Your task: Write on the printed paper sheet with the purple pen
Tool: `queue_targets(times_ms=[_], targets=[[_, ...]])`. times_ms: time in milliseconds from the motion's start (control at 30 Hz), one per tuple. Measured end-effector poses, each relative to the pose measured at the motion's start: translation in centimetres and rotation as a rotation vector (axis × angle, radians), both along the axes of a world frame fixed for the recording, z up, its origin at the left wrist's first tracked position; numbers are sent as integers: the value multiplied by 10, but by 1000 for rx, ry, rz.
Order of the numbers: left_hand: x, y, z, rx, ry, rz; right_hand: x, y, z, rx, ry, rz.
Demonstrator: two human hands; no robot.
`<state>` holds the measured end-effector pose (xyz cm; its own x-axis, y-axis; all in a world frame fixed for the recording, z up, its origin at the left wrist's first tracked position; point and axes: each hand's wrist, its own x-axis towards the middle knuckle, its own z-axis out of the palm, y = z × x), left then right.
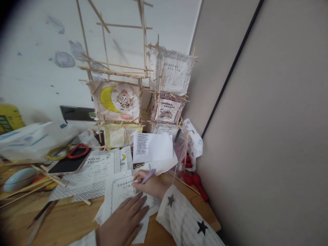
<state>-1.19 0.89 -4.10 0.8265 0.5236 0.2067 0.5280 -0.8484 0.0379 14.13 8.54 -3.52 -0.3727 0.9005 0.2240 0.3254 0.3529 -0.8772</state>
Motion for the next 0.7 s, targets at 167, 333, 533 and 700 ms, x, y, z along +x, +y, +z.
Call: queue_targets(times_ms=[167, 333, 533, 700], targets=[[0, 0, 1, -11, -17, -2, 1, 0, 0, -25, -10, -10], [0, 0, -1, -7, -26, 10, 1, 1, -3, -19, -2, 6], [0, 1, -7, 14, -52, 7, 0, -2, 1, -41, 32, 23], [0, 1, -6, 32, -26, 8, -1, -3, 4, -45, 8, 21]])
